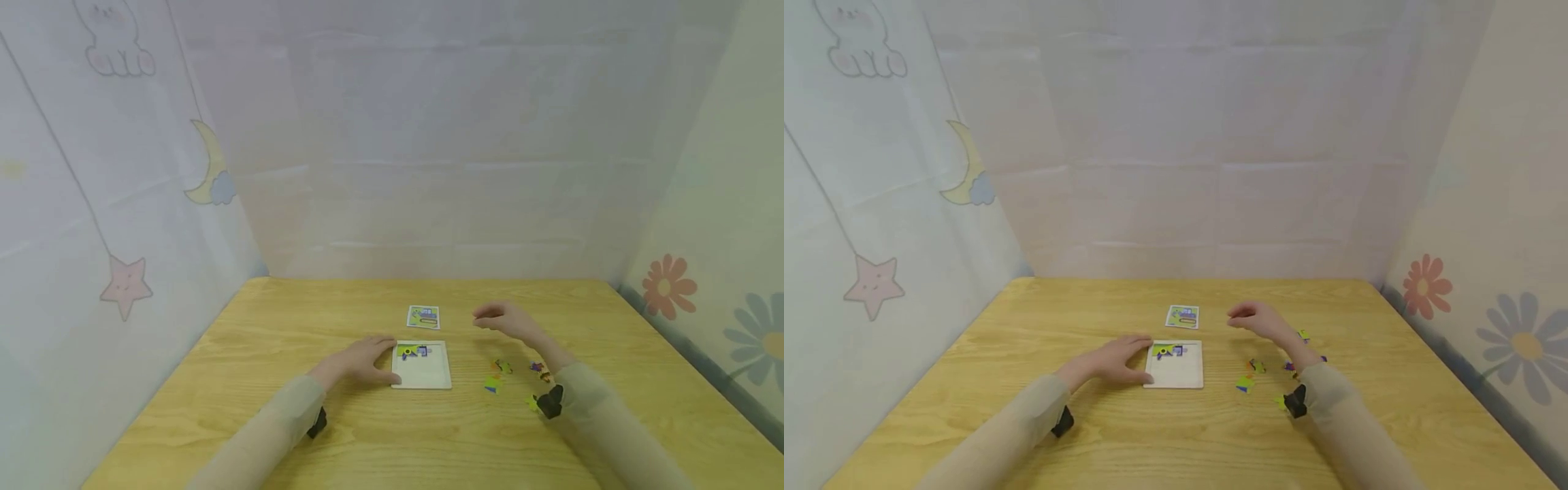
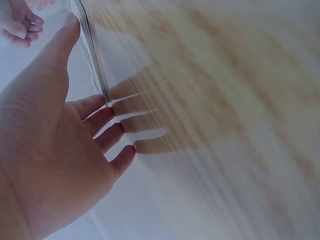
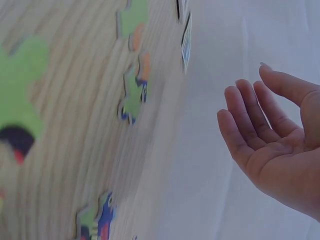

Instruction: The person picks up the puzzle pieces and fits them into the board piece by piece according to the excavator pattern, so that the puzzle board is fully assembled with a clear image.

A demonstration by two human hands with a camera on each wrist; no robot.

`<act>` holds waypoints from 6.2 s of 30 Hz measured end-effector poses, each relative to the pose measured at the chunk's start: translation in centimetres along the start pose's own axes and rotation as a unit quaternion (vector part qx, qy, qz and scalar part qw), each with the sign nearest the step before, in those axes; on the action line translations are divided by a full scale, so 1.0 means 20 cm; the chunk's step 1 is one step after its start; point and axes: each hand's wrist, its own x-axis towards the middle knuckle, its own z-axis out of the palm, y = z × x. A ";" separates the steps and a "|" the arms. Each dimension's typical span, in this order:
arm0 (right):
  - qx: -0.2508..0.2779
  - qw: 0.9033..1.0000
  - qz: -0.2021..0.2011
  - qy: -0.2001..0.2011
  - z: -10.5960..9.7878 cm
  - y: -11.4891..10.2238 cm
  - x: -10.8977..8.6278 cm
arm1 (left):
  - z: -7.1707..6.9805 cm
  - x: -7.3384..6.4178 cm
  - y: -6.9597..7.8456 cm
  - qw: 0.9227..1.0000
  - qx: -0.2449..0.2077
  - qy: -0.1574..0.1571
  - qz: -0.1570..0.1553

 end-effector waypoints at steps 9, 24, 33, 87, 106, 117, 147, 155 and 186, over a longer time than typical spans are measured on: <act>-0.026 0.999 -0.006 0.034 -0.10 0.09 -0.07 | 0.01 0.02 0.00 1.000 0.019 -0.002 0.005; -0.031 0.998 0.016 0.051 -0.22 0.25 -0.16 | 0.02 0.02 0.00 1.000 0.021 -0.009 -0.001; -0.038 0.996 0.035 0.068 -0.24 0.32 -0.17 | 0.02 0.01 0.01 1.000 0.017 -0.012 -0.002; -0.093 0.985 0.146 0.007 -0.29 0.38 -0.19 | 0.02 0.01 -0.02 1.000 0.008 -0.003 0.001; -0.078 0.981 0.176 0.004 -0.27 0.38 -0.18 | 0.02 0.01 -0.03 1.000 0.008 -0.003 -0.002; -0.086 0.985 0.152 -0.010 -0.32 0.38 -0.20 | 0.01 0.01 -0.02 1.000 0.008 0.000 -0.005; -0.001 0.989 0.114 0.092 -0.32 0.38 -0.20 | 0.01 0.02 -0.02 1.000 0.003 -0.004 -0.004; 0.036 0.989 0.099 0.102 -0.26 0.34 -0.15 | 0.00 0.01 -0.01 1.000 0.003 -0.005 -0.001; 0.096 0.994 0.053 0.024 -0.04 0.12 -0.03 | 0.00 -0.01 0.00 1.000 0.000 -0.003 0.004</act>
